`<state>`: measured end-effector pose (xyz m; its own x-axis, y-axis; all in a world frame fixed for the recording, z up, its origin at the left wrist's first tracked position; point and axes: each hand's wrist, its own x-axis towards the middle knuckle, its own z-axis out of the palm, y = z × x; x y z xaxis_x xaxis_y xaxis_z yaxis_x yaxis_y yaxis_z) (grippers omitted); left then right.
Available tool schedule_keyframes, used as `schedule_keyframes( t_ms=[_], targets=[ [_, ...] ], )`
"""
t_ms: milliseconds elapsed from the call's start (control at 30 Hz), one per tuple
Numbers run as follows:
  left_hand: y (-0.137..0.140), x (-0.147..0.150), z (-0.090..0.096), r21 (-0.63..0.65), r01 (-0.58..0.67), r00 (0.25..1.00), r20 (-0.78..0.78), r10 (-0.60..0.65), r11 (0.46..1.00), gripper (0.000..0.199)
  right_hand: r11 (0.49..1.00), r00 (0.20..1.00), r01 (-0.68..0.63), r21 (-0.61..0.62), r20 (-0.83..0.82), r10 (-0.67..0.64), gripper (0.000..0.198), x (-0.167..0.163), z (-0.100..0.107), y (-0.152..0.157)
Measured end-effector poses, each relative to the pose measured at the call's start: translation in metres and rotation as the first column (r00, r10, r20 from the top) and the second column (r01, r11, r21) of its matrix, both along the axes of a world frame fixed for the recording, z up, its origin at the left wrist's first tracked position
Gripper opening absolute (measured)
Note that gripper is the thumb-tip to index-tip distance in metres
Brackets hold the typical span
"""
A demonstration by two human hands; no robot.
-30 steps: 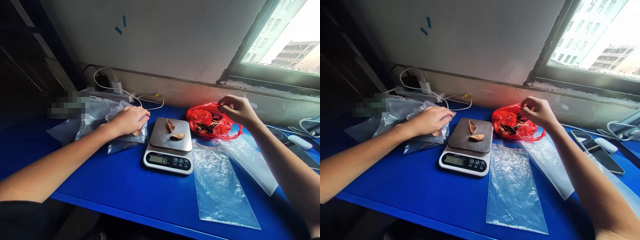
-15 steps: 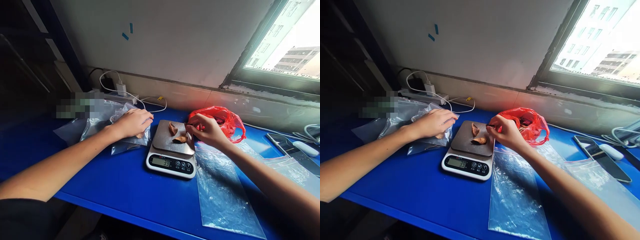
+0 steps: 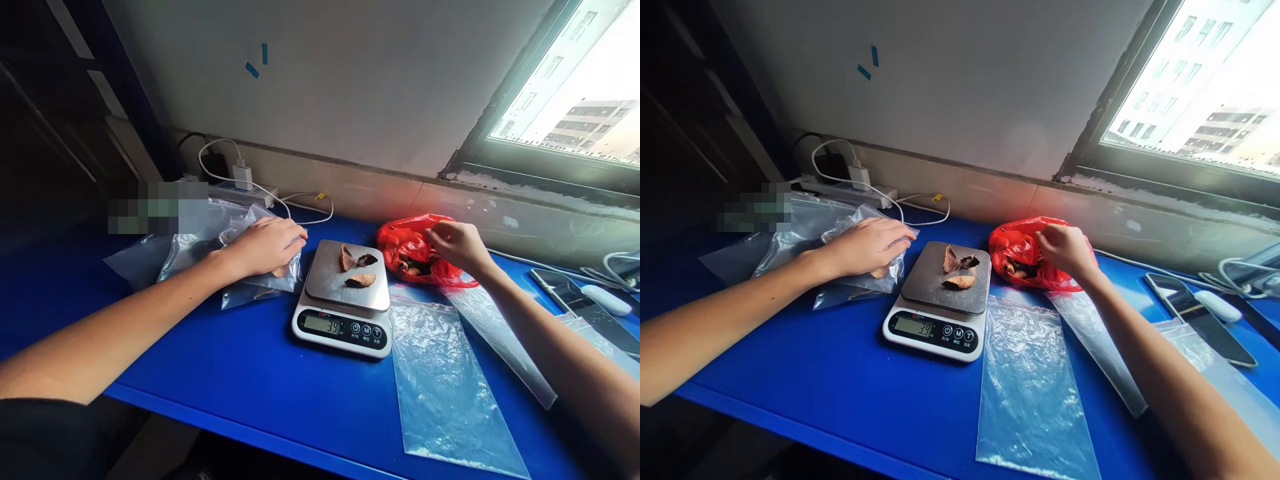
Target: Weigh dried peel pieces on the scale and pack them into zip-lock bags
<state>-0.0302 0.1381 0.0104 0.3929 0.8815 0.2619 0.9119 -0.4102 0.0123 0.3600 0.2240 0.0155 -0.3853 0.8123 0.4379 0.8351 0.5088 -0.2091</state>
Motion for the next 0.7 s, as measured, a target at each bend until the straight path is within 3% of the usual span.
schedule_keyframes(
  t_ms=[67, 200, 400, 500, 633, 700],
  targets=[
    [0.0, -0.001, -0.001, 0.004, 0.004, 1.0, -0.003, -0.004, 1.0, 0.043, 0.994, 0.992, -0.051, -0.101, 0.108, 0.062, 0.025, 0.006, -0.002, 0.004],
    [0.0, -0.001, -0.001, 0.005, -0.003, 1.0, -0.005, 0.003, 1.0, 0.042, 0.962, 0.976, -0.172, -0.21, 0.095, 0.196, 0.016, -0.001, 0.006, -0.006],
    [-0.001, 0.001, 0.001, -0.004, 0.002, 1.0, -0.013, -0.002, 1.0, 0.042, 0.883, 0.922, -0.386, -0.266, -0.154, 0.356, 0.069, -0.015, 0.013, -0.022],
    [-0.002, 0.001, 0.001, 0.004, 0.001, 1.0, -0.014, -0.001, 1.0, 0.041, 0.855, 0.903, -0.428, -0.294, -0.18, 0.39, 0.085, -0.013, 0.014, -0.024],
    [-0.001, 0.001, 0.0, 0.004, 0.004, 1.0, -0.012, -0.004, 1.0, 0.041, 0.903, 0.912, -0.382, -0.196, 0.075, 0.402, 0.082, -0.012, 0.013, -0.022],
    [-0.002, 0.001, 0.0, 0.0, 0.004, 1.0, -0.012, -0.004, 1.0, 0.041, 0.959, 0.945, -0.28, -0.052, 0.159, 0.285, 0.067, -0.014, 0.012, -0.02]
  ],
)
